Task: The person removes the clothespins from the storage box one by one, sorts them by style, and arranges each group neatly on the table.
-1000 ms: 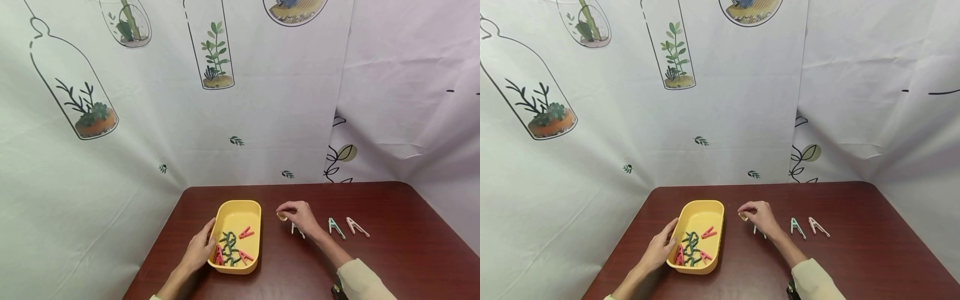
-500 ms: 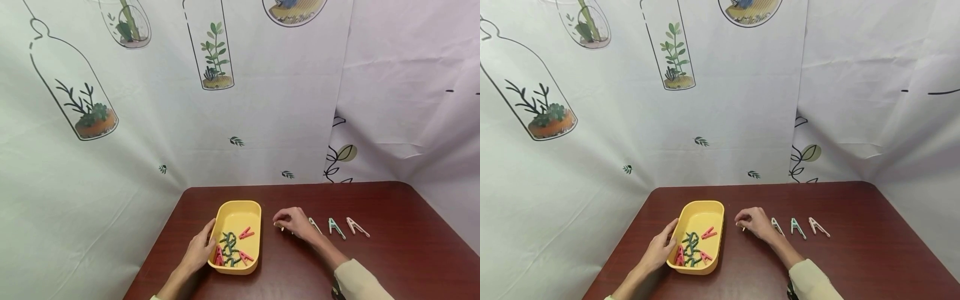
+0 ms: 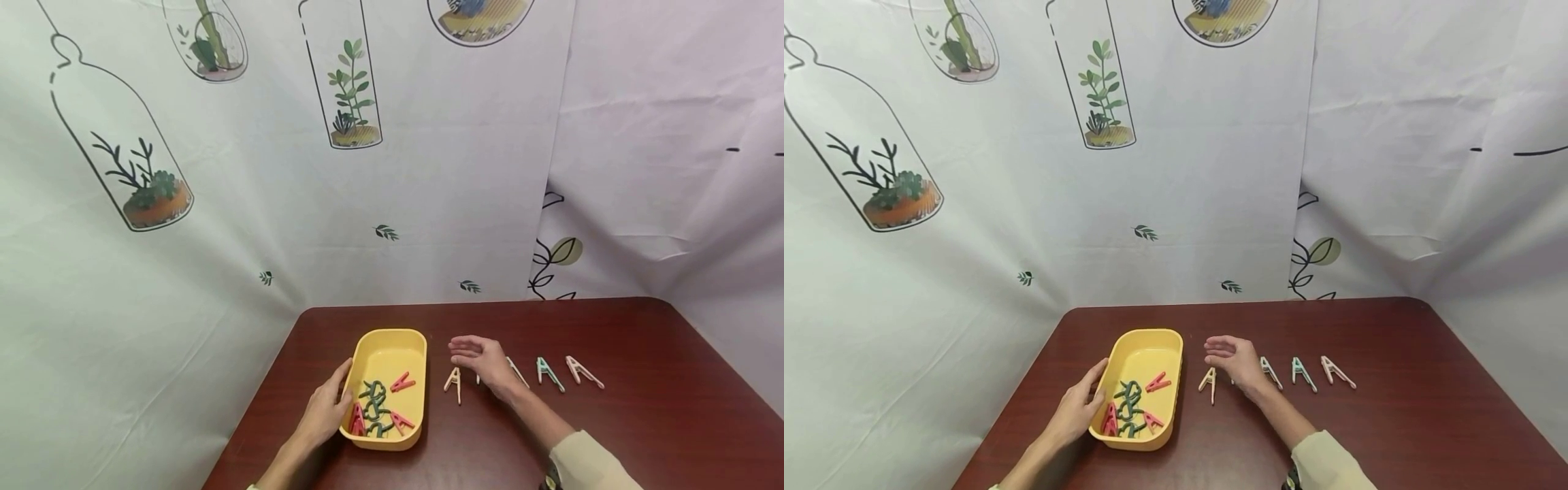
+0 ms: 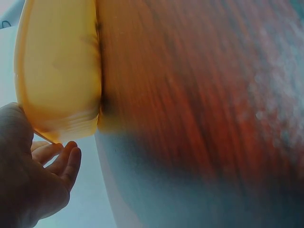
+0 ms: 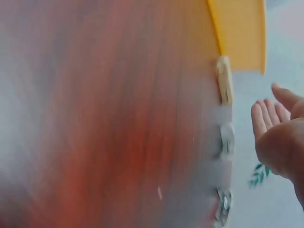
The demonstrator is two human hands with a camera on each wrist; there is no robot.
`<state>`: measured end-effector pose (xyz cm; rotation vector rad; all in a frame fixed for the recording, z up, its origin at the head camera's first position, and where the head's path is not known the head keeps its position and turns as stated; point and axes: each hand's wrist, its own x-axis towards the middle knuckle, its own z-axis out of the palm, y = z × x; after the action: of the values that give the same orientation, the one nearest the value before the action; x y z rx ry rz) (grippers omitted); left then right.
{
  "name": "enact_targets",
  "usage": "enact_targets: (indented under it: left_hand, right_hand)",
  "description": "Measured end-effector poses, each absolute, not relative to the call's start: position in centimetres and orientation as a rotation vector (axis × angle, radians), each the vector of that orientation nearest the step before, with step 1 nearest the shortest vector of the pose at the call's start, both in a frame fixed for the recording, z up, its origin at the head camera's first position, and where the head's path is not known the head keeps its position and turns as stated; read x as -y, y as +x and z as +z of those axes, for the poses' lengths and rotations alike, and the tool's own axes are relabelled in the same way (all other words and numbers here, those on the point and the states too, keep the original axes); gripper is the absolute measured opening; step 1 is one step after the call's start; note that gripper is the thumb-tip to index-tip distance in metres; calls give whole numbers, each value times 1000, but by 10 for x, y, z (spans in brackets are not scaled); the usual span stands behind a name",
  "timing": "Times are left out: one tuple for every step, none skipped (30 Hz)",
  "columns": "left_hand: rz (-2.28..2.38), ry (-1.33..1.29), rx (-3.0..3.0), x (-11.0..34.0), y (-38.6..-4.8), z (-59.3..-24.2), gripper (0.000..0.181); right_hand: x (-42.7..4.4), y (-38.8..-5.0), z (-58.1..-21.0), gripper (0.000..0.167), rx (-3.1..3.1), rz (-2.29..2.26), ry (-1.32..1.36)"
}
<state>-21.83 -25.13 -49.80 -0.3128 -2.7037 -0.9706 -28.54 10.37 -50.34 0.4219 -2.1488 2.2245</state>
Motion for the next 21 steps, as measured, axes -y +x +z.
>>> enact_targets:
  left_hand:
    - [-971,-318,2703,251,-218,-498,59]
    - [-972,-323,2700,251,-218,-498,59]
    - [-969,-329,2696,251,-218,-498,59]
    - [-969,-334,2693,251,-218,-498,59]
    - [-973,-329,2694,251,-218,-498,59]
    - [-969,-335,2692,251,-218,-499,59]
    - [-968,-341,2689,251,-217,-499,59]
    - [-968,-340,2688,251,-217,-499,59]
    - [-967,-341,2687,252,-217,-499,58]
    - [-971,-341,2688,252,-217,-498,59]
    - [-972,-343,2687,252,-217,-499,59]
    - [-975,-342,2688,252,-217,-499,59]
    - [-976,-341,2687,252,-217,-499,59]
    - [-976,-340,2688,252,-217,-499,59]
    - [-976,-341,2688,252,-217,-499,59]
    - [-975,-341,2688,252,-217,-499,59]
    - [-974,-342,2687,252,-217,-499,59]
    - [-972,-340,2688,252,-217,-499,59]
    - [-970,-339,2688,253,-217,-500,59]
    - [-969,-340,2687,253,-217,-500,59]
    - [-968,-338,2687,253,-217,-500,59]
  right_hand:
    - [-102,-282,-503,40,2107,2307,352]
    - [-99,-279,-502,42,2061,2379,283]
    - [-97,-275,-502,45,2014,2443,226]
    - [-95,-272,-502,47,1977,2485,178]
    - [-92,-268,-502,49,1954,2503,139]
    - [-90,-265,-503,50,1938,2511,107]
    - [-88,-262,-503,51,1941,2496,92]
    - [-86,-260,-504,53,1960,2463,89]
    - [-84,-257,-505,55,1982,2426,88]
    - [-83,-255,-506,56,2003,2393,84]
    - [-82,-253,-508,58,2021,2366,83]
    - [-80,-252,-509,59,2034,2344,84]
    - [-79,-250,-511,60,2045,2322,92]
    - [-78,-249,-512,61,2051,2307,99]
    - [-77,-248,-513,61,2046,2309,98]
    - [-76,-248,-514,61,2044,2303,102]
    - [-75,-247,-516,61,2044,2292,110]
    - [-74,-247,-516,60,2050,2271,124]
    - [-74,-247,-517,60,2058,2251,134]
    - [-73,-247,-518,60,2071,2226,141]
    - [-72,-247,-518,61,2080,2205,147]
